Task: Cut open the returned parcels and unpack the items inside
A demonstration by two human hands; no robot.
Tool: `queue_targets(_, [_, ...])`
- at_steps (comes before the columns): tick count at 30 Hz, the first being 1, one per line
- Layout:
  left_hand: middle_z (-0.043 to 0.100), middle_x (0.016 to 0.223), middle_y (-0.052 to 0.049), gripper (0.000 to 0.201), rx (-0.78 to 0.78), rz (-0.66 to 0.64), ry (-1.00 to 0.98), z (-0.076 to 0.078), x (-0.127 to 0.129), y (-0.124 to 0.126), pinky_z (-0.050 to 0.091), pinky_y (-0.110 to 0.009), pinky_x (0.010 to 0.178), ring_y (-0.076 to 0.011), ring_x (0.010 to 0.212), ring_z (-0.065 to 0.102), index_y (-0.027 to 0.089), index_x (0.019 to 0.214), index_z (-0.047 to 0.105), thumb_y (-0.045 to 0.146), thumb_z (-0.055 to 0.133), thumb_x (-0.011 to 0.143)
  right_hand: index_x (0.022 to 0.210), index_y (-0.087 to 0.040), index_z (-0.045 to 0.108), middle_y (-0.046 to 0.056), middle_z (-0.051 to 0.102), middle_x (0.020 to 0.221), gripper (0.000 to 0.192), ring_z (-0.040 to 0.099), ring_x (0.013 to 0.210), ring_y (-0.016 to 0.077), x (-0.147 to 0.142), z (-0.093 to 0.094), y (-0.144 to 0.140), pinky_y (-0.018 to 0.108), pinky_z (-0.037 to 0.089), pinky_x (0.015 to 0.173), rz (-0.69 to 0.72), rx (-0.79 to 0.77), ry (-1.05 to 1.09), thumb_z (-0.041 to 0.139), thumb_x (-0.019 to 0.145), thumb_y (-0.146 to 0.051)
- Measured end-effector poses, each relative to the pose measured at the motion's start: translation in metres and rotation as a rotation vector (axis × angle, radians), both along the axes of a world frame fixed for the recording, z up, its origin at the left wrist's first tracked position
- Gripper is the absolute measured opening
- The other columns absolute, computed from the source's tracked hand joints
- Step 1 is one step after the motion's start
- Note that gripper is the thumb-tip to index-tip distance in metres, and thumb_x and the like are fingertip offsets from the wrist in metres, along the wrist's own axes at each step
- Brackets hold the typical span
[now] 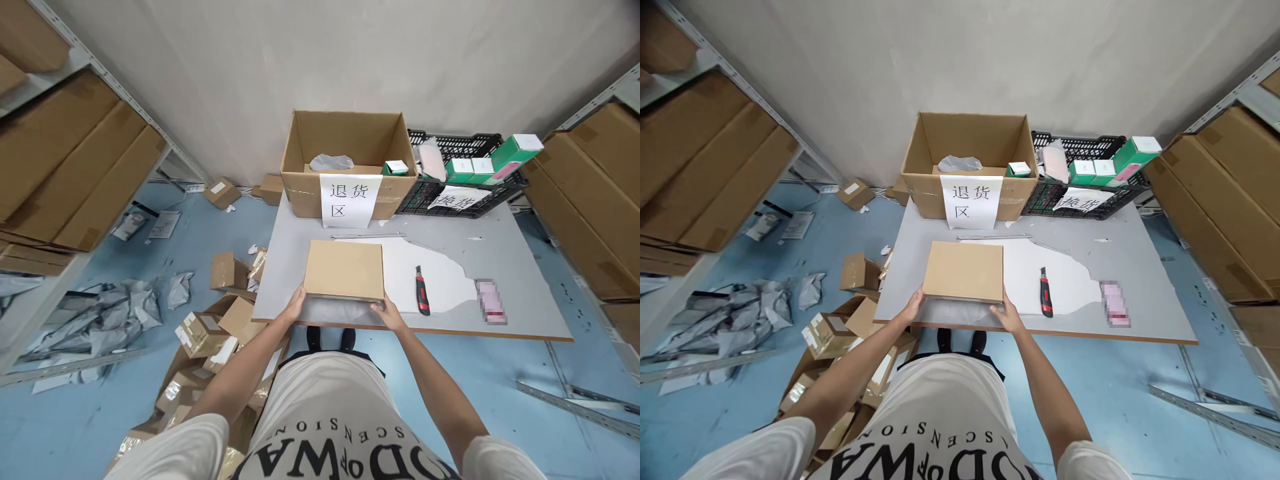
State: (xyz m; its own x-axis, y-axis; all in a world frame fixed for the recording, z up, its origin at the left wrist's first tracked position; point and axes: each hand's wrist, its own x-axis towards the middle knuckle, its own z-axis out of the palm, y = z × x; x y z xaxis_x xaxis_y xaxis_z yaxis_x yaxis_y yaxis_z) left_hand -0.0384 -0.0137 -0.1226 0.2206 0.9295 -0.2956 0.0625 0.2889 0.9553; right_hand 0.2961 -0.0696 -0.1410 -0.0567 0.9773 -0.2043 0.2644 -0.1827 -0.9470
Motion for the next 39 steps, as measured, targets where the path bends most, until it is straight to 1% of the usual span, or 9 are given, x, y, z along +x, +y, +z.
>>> queue_targets(4, [0.048, 0.138, -0.011, 0.086, 0.030, -0.003, -0.036, 0.002, 0.005, -0.001, 0.023, -0.043, 0.112, -0.0273, 0.134, 0.034, 0.019, 0.139, 0.041, 0.078, 0.032, 0.076, 0.140, -0.022, 0.036, 0.009, 0.052, 0.134, 0.068, 0.049, 0.123, 0.0249, -0.006, -0.002, 0.003, 0.043, 0.036, 0.105, -0.044, 0.025, -0.073, 0.049, 0.082, -0.056])
queue_targets(8, [0.057, 0.129, -0.012, 0.082, 0.018, 0.018, -0.045, 0.018, 0.002, 0.005, 0.029, -0.044, 0.108, -0.0287, 0.128, 0.042, 0.019, 0.131, 0.051, 0.077, 0.036, 0.076, 0.122, -0.019, 0.053, 0.011, 0.064, 0.118, 0.052, 0.060, 0.107, 0.0254, -0.004, 0.010, 0.005, 0.041, 0.044, 0.095, -0.061, 0.047, -0.172, 0.045, 0.084, -0.053])
queue_targets(11, [0.062, 0.121, -0.012, 0.075, 0.054, -0.037, -0.053, 0.040, -0.002, 0.021, 0.035, -0.044, 0.104, -0.0304, 0.121, 0.049, 0.016, 0.125, 0.056, 0.070, 0.052, 0.073, 0.105, -0.017, 0.061, 0.009, 0.070, 0.097, 0.045, 0.064, 0.090, 0.0251, 0.004, 0.035, 0.020, 0.037, 0.049, 0.082, -0.048, 0.050, -0.280, 0.044, 0.084, -0.053])
queue_targets(15, [0.066, 0.113, -0.011, 0.068, 0.143, -0.091, -0.019, 0.077, -0.002, 0.061, 0.042, -0.042, 0.098, -0.0295, 0.114, 0.055, 0.013, 0.117, 0.062, 0.056, 0.070, 0.065, 0.092, -0.019, 0.067, 0.007, 0.071, 0.089, 0.042, 0.064, 0.084, 0.0231, 0.023, 0.087, 0.064, 0.031, 0.047, 0.075, 0.017, 0.063, -0.444, 0.045, 0.083, -0.053])
queue_targets(18, [0.070, 0.101, -0.009, 0.067, 0.039, -0.099, 0.047, 0.100, 0.001, 0.093, 0.049, -0.039, 0.087, -0.0261, 0.100, 0.062, 0.013, 0.110, 0.066, 0.059, 0.070, 0.062, 0.072, -0.015, 0.067, 0.006, 0.068, 0.067, 0.051, 0.062, 0.070, 0.0210, 0.036, 0.119, 0.103, 0.027, 0.045, 0.065, 0.048, -0.036, -0.565, 0.045, 0.081, -0.061])
queue_targets(21, [0.071, 0.088, -0.008, 0.063, -0.069, -0.134, 0.092, 0.111, 0.004, 0.110, 0.052, -0.037, 0.081, -0.0234, 0.089, 0.065, 0.013, 0.101, 0.069, 0.060, 0.072, 0.059, 0.067, -0.014, 0.066, 0.006, 0.063, 0.056, 0.057, 0.061, 0.063, 0.0192, 0.040, 0.134, 0.126, 0.025, 0.044, 0.060, 0.063, -0.123, -0.568, 0.045, 0.079, -0.066])
queue_targets(24, [0.071, 0.083, -0.007, 0.062, -0.114, -0.124, 0.062, 0.108, 0.005, 0.111, 0.052, -0.037, 0.081, -0.0228, 0.086, 0.065, 0.013, 0.098, 0.070, 0.059, 0.074, 0.056, 0.063, -0.015, 0.064, 0.005, 0.061, 0.053, 0.059, 0.058, 0.059, 0.0171, 0.037, 0.134, 0.129, 0.024, 0.041, 0.056, 0.083, -0.150, -0.576, 0.044, 0.078, -0.069])
queue_targets(32, [0.071, 0.088, -0.007, 0.068, -0.167, -0.076, 0.020, 0.077, 0.004, 0.094, 0.052, -0.040, 0.082, -0.0241, 0.089, 0.065, 0.013, 0.102, 0.068, 0.060, 0.075, 0.054, 0.052, -0.020, 0.054, 0.004, 0.062, 0.058, 0.058, 0.056, 0.058, 0.0159, 0.023, 0.113, 0.107, 0.024, 0.036, 0.056, 0.122, -0.150, -0.671, 0.037, 0.082, -0.066])
queue_targets(39, [0.071, 0.091, -0.007, 0.070, -0.170, -0.071, 0.044, 0.072, 0.003, 0.094, 0.052, -0.037, 0.081, -0.0234, 0.091, 0.064, 0.014, 0.105, 0.067, 0.062, 0.073, 0.054, 0.054, -0.021, 0.054, 0.004, 0.063, 0.060, 0.054, 0.058, 0.064, 0.0184, 0.022, 0.105, 0.106, 0.024, 0.034, 0.056, 0.087, -0.122, -0.749, 0.037, 0.084, -0.062])
